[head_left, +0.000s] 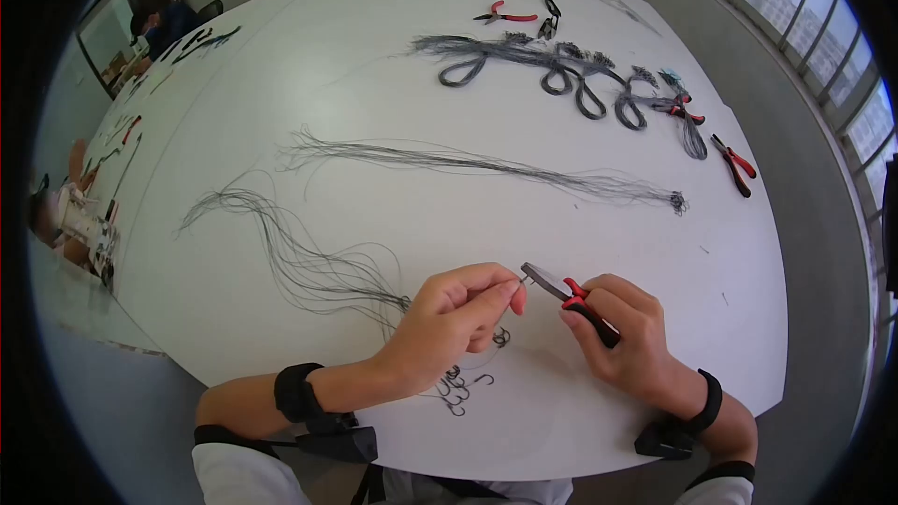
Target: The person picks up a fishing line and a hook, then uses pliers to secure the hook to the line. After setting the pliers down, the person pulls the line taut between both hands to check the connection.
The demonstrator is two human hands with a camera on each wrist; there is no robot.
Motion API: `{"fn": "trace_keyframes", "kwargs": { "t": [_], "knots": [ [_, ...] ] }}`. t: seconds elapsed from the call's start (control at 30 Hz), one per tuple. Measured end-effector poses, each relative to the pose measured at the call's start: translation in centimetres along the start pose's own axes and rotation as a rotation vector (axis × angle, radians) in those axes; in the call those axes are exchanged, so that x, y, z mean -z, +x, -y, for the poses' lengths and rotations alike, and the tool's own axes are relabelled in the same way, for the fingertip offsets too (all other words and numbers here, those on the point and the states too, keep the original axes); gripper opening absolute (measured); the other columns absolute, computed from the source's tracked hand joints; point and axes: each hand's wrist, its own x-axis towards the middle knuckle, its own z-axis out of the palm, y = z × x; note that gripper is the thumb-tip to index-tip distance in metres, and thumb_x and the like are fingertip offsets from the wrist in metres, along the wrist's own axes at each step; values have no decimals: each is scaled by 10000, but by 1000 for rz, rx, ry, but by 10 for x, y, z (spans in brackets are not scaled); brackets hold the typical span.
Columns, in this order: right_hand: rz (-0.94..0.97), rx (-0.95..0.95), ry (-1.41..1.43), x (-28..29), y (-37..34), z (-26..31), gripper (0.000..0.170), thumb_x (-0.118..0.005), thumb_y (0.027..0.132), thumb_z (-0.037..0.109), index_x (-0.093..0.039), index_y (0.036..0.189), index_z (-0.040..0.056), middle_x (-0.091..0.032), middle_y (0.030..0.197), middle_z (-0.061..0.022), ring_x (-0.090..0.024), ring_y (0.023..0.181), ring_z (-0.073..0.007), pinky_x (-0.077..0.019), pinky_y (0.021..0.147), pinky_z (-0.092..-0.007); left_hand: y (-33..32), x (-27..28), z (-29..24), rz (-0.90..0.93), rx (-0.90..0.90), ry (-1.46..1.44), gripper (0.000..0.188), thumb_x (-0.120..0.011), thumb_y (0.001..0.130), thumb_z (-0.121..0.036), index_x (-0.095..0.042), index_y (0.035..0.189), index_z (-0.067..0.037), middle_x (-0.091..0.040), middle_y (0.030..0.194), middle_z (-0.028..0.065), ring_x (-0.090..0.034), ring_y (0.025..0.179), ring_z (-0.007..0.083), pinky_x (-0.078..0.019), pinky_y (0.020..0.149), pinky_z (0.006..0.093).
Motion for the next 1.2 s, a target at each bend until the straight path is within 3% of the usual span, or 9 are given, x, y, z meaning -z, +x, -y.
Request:
{"fn": "trace_keyframes", "kwargs": {
  "t": [0.2,0.27,0.57,0.7,0.77,0.9,1.0,1.07,1.2],
  "knots": [
    [-6,-29,50,1,1,0,137,-657,744,6,-538,688,-32,-528,658,-128,-460,493,-222,-365,451,-297,2,1,1,-8,-13,-3,195,-420,951,-147,-507,839,-13,-232,556,-71,-180,472,39,-183,452,215],
    [14,-41,29,1,0,0,163,-684,736,42,-536,691,-13,-516,651,-105,-471,515,-241,-385,451,-320,1,4,1,11,-12,-31,201,-462,950,-173,-546,834,-33,-331,590,-69,-241,478,25,-202,442,191],
    [2,-60,61,0,0,-1,153,-671,749,42,-539,693,-12,-500,629,-96,-448,493,-232,-365,439,-316,2,8,2,-6,-28,-7,208,-463,948,-175,-548,819,-36,-344,584,-67,-247,471,22,-204,433,190],
    [5,-79,82,-1,-1,-1,151,-666,754,42,-539,693,-11,-495,625,-95,-439,487,-232,-358,434,-319,2,6,1,-7,-26,-9,206,-463,948,-177,-549,824,-38,-340,579,-69,-248,467,21,-203,430,191],
    [59,-101,84,1,0,-1,156,-669,749,46,-537,687,-9,-492,622,-95,-445,489,-235,-356,436,-322,2,3,0,-42,-7,44,201,-431,952,-161,-513,839,-15,-238,552,-78,-179,463,36,-177,438,215],
    [5,-22,86,-2,1,-8,159,-679,741,53,-537,703,-10,-505,647,-98,-466,531,-246,-366,457,-330,1,2,-2,-26,26,59,203,-428,951,-161,-512,841,-13,-245,553,-80,-188,463,30,-175,439,212],
    [-55,-99,-32,-2,2,-11,163,-681,734,73,-538,719,-3,-530,745,-99,-500,664,-259,-397,565,-343,1,3,-2,21,25,64,209,-430,949,-164,-516,842,-6,-252,551,-82,-198,464,26,-174,441,209],
    [23,-78,-224,-2,1,-12,159,-681,724,95,-555,753,3,-529,869,-100,-492,803,-265,-396,695,-366,0,3,-1,48,7,104,215,-427,951,-159,-527,852,3,-264,547,-81,-203,466,24,-175,444,207],
    [60,-72,-243,-4,-2,-8,168,-684,709,113,-573,777,7,-507,947,-102,-474,886,-265,-375,775,-385,0,4,1,77,-27,118,218,-424,953,-152,-539,862,10,-279,544,-81,-207,467,23,-177,445,206]
  ]
}}
